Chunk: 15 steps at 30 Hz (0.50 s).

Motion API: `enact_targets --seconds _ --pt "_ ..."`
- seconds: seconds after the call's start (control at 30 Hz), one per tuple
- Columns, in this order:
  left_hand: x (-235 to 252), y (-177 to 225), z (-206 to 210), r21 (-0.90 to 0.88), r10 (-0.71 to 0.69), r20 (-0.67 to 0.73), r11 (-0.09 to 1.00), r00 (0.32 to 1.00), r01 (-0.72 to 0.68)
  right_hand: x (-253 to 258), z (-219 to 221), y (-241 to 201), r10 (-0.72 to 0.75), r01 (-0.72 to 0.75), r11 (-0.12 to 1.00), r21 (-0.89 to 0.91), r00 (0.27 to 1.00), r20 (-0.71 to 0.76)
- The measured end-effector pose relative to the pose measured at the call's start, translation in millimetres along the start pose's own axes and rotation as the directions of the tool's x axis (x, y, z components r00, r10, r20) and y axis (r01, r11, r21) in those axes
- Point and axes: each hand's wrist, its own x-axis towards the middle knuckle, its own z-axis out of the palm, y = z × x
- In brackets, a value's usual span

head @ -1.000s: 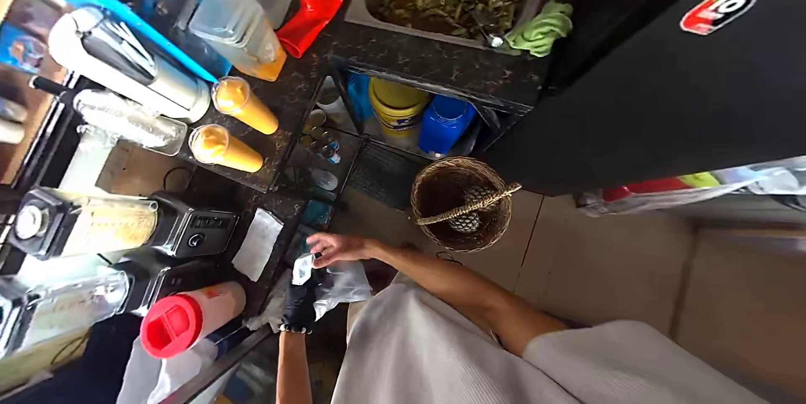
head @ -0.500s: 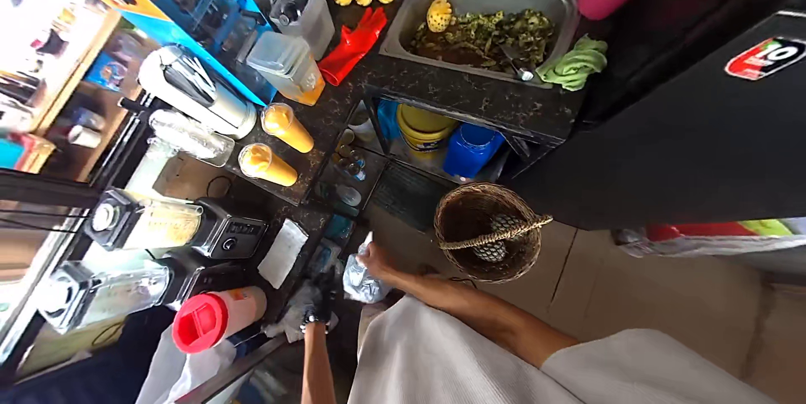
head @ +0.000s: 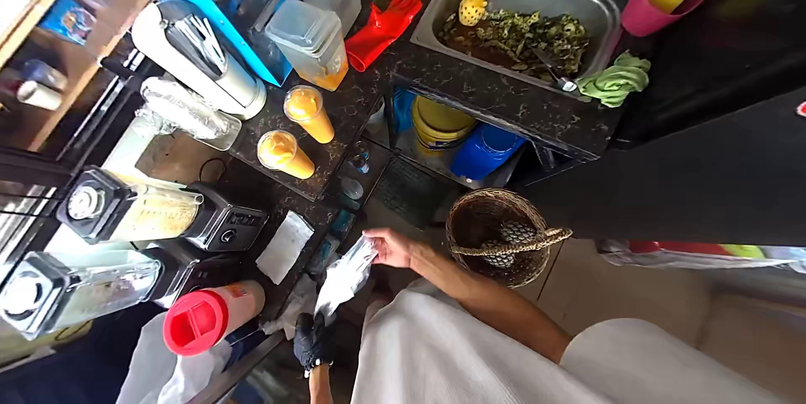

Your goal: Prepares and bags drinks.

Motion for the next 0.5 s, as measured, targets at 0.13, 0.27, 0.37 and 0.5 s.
enact_targets --seconds 0.13,0.27,0.37,0.5 --pt "38 -15 -16 0.016 -0.133 0.185 0.991 0.974 0.133 46 39 9 -0.033 0.034 0.948 -0.316 0.999 0.007" --pt "67 63 -42 -0.437 0.383 0.060 0.840 0.922 -0.321 68 93 13 0.106 0.039 0.868 -0.495 0.959 0.262" --pt "85 69 -50 -0.304 0.512 0.062 0.827 0.857 -0.472 67 124 1 0.125 0.140 0.841 -0.522 0.889 0.441" --pt "117 61 -85 -0.815 0.575 0.234 0.556 0.784 -0.165 71 125 -41 -0.222 0.245 0.037 -0.969 0.947 0.231"
